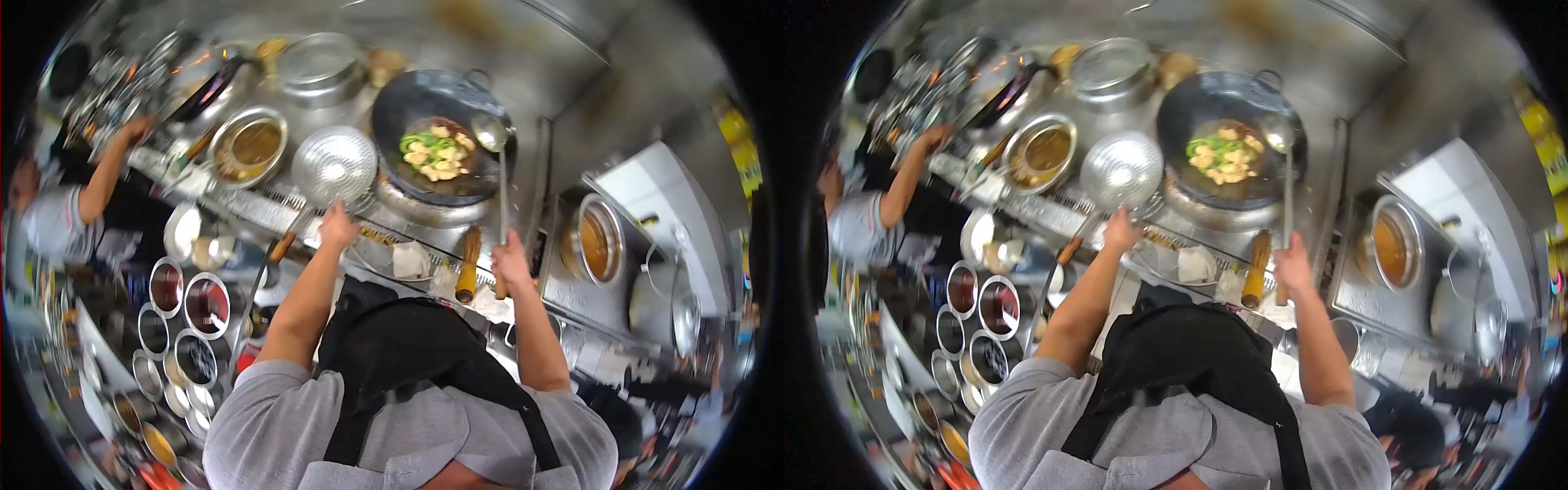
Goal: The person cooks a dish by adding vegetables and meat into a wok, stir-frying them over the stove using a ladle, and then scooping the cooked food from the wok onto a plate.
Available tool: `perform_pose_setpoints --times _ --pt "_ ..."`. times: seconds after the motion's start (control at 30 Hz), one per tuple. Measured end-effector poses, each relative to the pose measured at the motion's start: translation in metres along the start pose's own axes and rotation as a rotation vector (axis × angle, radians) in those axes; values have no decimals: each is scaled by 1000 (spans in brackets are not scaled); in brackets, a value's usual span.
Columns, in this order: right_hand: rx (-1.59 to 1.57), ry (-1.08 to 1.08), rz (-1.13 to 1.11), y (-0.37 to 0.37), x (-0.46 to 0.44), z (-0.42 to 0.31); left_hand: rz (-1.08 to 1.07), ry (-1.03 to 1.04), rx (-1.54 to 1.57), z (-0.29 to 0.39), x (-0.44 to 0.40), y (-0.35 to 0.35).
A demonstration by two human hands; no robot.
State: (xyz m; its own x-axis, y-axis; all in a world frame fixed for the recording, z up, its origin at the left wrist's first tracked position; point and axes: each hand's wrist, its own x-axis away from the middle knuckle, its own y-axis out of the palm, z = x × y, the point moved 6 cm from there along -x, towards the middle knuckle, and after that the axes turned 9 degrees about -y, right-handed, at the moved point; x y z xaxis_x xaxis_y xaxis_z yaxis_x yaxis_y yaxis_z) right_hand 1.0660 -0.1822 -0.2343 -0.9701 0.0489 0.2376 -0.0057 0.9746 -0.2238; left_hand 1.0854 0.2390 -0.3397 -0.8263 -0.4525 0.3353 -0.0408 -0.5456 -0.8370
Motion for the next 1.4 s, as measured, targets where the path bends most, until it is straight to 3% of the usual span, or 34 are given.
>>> perform_pose_setpoints --times 0.03,0.07,0.13,0.2,0.23,0.27,0.33,0.37,0.43,0.5,0.6,0.7,0.77,0.83,0.87,0.9,1.03,1.07,1.17,1.27,1.3,1.4 --pt "82 14 -1 3 1 15 30 39 80 0 3 -5" --pt "18 80 -7 14 15 14 239 226 198 -9 3 -8" --pt "-64 146 26 22 38 11 368 238 281 -31 15 -24" --pt "-38 135 -130 37 60 12 174 66 277 -63 12 -5" --pt "-44 141 -105 33 68 20 158 87 271 -73 8 1" --pt "327 -115 -31 18 69 16 62 131 201 -77 1 13" --pt "693 -128 49 12 88 -17 -30 262 129 -75 -12 23" --pt "864 -34 73 -1 89 -12 -37 277 129 -75 -19 21" --pt "959 -69 93 -27 91 -7 -167 304 492 -55 -23 -3" --pt "936 -90 56 -33 104 -19 -473 161 844 -47 -36 -8" --pt "782 8 -57 -13 140 -53 -639 99 1290 -8 -24 -56" --pt "590 153 -187 11 153 -61 -814 -6 1386 41 -24 -56" --pt "462 198 -267 37 145 -68 -729 -39 1254 78 -29 -24" --pt "596 -67 -189 51 116 -32 -778 -162 1154 107 -35 29" --pt "822 -12 -228 58 109 -35 -862 -187 1149 117 -28 38" --pt "852 12 -247 64 112 -46 -942 -206 1146 125 -21 41" --pt "910 11 -353 58 125 -72 -932 -291 1192 140 -22 29" --pt "951 -99 -310 53 110 -51 -989 -337 1146 149 -31 41" --pt "1144 11 -219 57 65 -53 -873 -327 991 157 -42 76" --pt "1229 -85 -133 54 51 -80 -887 -190 1231 134 -6 56" --pt "1233 -50 -133 53 59 -94 -842 -235 1295 113 12 49" --pt "1208 -15 -163 45 85 -103 -828 -234 1175 90 67 8"
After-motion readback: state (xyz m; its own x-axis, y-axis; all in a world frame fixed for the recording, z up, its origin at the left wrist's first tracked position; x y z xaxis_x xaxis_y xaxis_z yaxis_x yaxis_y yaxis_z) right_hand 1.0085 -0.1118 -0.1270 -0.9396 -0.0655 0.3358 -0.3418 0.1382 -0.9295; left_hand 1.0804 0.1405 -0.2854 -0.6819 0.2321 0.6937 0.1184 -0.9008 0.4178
